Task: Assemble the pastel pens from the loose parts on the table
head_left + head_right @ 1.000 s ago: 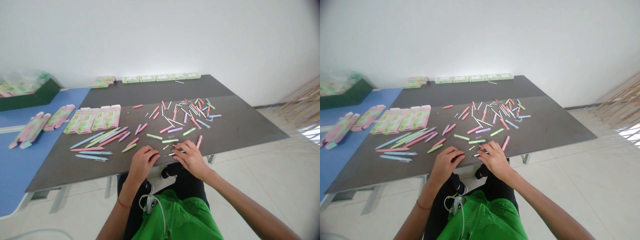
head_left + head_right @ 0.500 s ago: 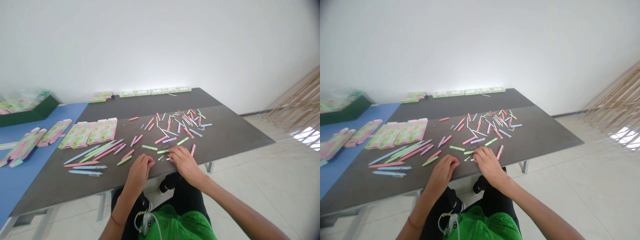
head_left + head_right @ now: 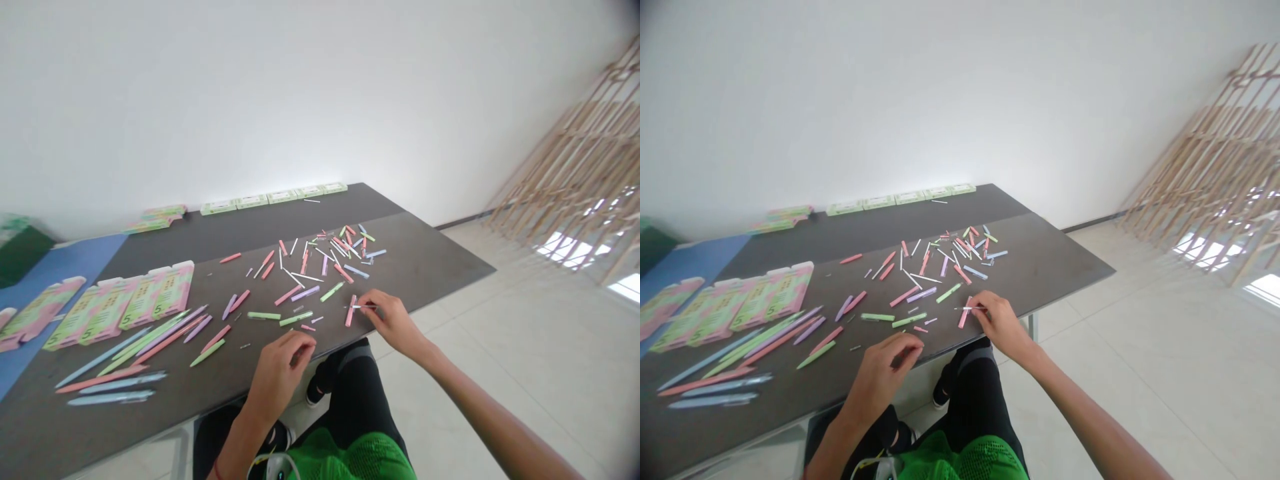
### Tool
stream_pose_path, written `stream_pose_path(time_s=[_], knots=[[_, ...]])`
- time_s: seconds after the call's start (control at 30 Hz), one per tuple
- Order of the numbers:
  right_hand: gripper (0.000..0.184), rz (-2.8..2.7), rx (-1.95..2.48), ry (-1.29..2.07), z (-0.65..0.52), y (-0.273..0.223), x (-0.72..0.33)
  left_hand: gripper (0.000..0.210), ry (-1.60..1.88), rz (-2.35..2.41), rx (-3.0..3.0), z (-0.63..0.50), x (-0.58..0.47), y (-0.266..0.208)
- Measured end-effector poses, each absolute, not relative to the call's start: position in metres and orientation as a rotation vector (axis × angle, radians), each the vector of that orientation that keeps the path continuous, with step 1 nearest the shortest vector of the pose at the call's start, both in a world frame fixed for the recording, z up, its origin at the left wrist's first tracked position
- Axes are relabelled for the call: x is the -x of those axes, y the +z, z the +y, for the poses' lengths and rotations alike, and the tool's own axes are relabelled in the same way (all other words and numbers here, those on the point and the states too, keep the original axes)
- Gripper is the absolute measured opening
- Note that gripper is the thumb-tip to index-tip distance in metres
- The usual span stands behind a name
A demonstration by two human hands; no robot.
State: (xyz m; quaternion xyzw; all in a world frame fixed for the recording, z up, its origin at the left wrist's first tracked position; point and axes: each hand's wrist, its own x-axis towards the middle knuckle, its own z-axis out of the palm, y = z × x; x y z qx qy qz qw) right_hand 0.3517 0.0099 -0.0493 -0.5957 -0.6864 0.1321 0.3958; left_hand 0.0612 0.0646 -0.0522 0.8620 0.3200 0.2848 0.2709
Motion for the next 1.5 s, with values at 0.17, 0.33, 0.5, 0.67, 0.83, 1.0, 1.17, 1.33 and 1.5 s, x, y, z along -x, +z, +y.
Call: stream_pose_path(time_s=[0.17, 0.33, 0.5, 0.67, 0.83, 1.0, 1.17, 1.33, 1.5], knots=[[0.016, -1.784, 1.485, 0.173, 0.032, -0.073, -0.397, 0.014, 0.823, 0.865, -2.508, 0.068, -0.069, -0.076], [0.022, -1.782, 1.509, 0.121, 0.049, -0.091, -0.425, 0.012, 0.902, 0.838, -2.476, 0.071, -0.072, -0.089], [0.025, -1.849, 1.506, 0.108, 0.054, -0.092, -0.435, 0.012, 0.916, 0.865, -2.435, 0.072, -0.070, -0.091], [0.024, -1.965, 1.534, 0.055, 0.053, -0.086, -0.438, 0.014, 0.950, 0.868, -2.400, 0.072, -0.072, -0.093], [0.028, -2.122, 1.716, -0.104, 0.054, -0.080, -0.439, 0.016, 0.960, 0.887, -2.371, 0.072, -0.074, -0.092], [0.028, -2.148, 1.827, -0.196, 0.055, -0.074, -0.435, 0.019, 0.923, 0.916, -2.372, 0.073, -0.074, -0.090], [0.025, -2.182, 1.943, -0.290, 0.056, -0.071, -0.423, 0.019, 0.903, 0.947, -2.454, 0.073, -0.078, -0.093], [0.026, -2.200, 1.988, -0.365, 0.054, -0.063, -0.412, 0.019, 0.934, 0.972, -2.449, 0.070, -0.077, -0.092], [0.022, -1.985, 1.809, 0.014, 0.045, -0.050, -0.404, 0.013, 0.918, 0.900, -2.359, 0.065, -0.077, -0.073]])
